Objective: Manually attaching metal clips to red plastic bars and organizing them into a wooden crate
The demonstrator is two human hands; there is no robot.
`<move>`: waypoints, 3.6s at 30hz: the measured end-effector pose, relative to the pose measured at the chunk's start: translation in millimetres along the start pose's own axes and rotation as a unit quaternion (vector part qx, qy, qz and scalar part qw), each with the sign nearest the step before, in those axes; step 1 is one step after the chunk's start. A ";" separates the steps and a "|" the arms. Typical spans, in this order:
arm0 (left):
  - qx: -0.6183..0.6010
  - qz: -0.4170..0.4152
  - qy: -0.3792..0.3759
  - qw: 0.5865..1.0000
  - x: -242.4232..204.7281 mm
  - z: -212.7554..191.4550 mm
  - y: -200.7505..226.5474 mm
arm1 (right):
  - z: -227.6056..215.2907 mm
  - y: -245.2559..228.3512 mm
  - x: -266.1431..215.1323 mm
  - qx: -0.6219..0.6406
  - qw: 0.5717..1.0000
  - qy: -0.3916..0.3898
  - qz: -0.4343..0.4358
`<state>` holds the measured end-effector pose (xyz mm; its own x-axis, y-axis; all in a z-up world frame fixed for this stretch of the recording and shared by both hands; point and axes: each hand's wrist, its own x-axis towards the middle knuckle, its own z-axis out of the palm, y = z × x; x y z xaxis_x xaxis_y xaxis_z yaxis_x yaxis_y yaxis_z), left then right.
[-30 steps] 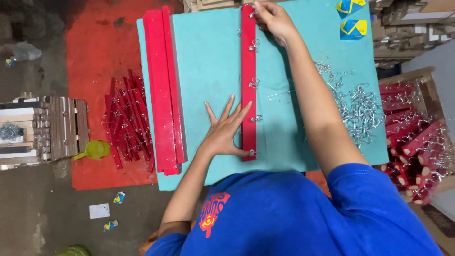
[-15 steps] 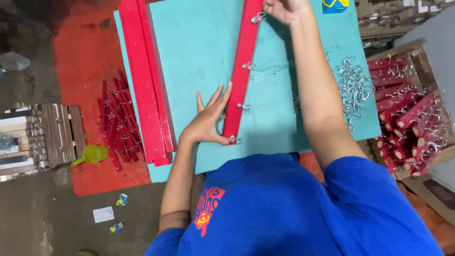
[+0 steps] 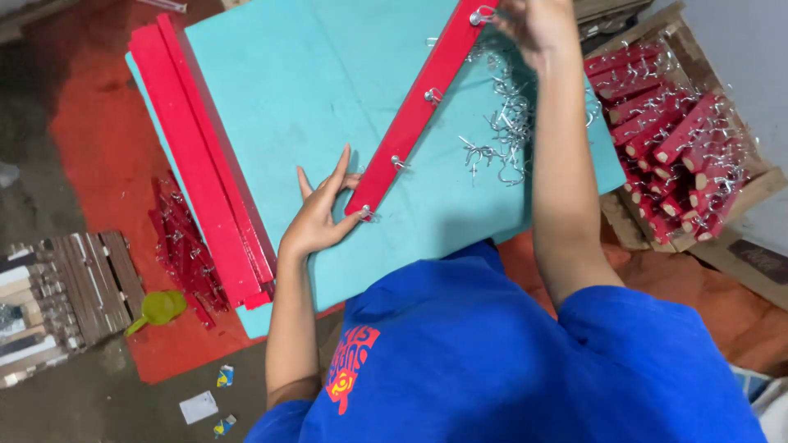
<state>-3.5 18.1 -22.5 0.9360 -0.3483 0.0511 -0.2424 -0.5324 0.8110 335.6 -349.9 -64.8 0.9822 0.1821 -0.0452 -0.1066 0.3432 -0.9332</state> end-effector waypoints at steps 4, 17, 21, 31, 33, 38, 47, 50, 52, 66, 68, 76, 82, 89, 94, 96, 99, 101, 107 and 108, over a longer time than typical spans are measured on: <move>0.019 0.006 0.018 1.000 -0.7 -4.9 3.3 | 39.7 -26.5 -71.0 -0.031 0.999 0.000 0.019; 0.028 0.055 -0.006 0.998 29.2 6.5 46.1 | 2.2 -56.8 -155.7 0.001 0.985 0.121 -0.124; 0.033 0.079 -0.026 0.996 62.3 17.8 84.0 | -40.3 -76.0 -179.6 0.031 0.981 0.143 -0.128; 0.051 0.161 -0.079 0.982 145.6 99.8 157.8 | -184.0 -88.0 -215.8 0.074 0.952 0.277 -0.107; 0.050 0.165 -0.081 0.982 167.3 124.7 175.6 | -214.6 -100.6 -211.6 0.068 0.942 0.316 -0.089; 0.030 0.152 -0.122 0.980 215.0 192.5 218.6 | -273.5 -145.9 -221.2 0.015 0.950 0.305 -0.071; 0.072 0.152 -0.203 0.965 305.2 335.3 249.3 | -445.1 -134.2 -227.7 -0.003 0.925 0.378 0.023; 0.049 0.081 -0.212 0.973 322.9 363.3 240.6 | -453.2 -150.1 -207.3 -0.189 0.907 0.345 0.151; 0.040 0.047 -0.187 0.980 333.6 376.5 234.8 | -481.2 -129.8 -177.7 -0.206 0.918 0.306 0.145; 0.039 -0.181 -0.070 0.980 410.2 465.5 180.6 | -619.9 13.6 -32.8 -0.313 0.919 0.171 0.169; 0.000 -0.239 -0.105 0.965 414.7 477.7 163.8 | -638.5 29.4 -33.2 -0.486 0.842 0.132 0.192; -0.025 -0.285 -0.144 0.947 419.3 487.6 133.9 | -624.9 12.4 -27.5 -0.625 0.744 0.090 0.217; -0.005 -0.244 -0.147 0.959 407.6 491.5 136.3 | -592.7 -37.7 -36.9 -0.603 0.727 0.036 0.326; -0.083 -0.180 -0.126 0.972 408.2 488.7 134.9 | -591.1 -37.8 -29.2 -0.611 0.683 -0.004 0.401; -0.117 -0.195 -0.141 0.963 416.9 482.5 149.1 | -573.5 -24.2 -40.5 -0.646 0.657 0.007 0.388; -0.117 -0.195 -0.147 0.963 417.5 482.0 148.2 | -568.5 -19.2 -44.0 -0.646 0.665 0.023 0.375; -0.049 -0.215 -0.202 0.954 416.3 477.9 152.1 | -554.5 -27.9 -50.4 -0.656 0.651 0.046 0.380; 0.004 -0.252 -0.291 0.923 422.7 464.5 167.8 | -533.2 -47.7 -51.7 -0.624 0.662 0.076 0.409; 0.112 -0.210 -0.295 0.925 422.2 458.0 179.8 | -487.1 -76.2 -58.9 -0.579 0.709 0.135 0.379; 0.109 -0.211 -0.290 0.927 418.3 456.5 182.2 | -489.2 -68.9 -62.7 -0.583 0.708 0.132 0.376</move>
<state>227.3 -576.7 -119.4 0.6797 -0.3955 -0.6177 0.0094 -0.8374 0.5465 356.9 -835.7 -172.1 0.7272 -0.3214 -0.6065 -0.5651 -0.7819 -0.2632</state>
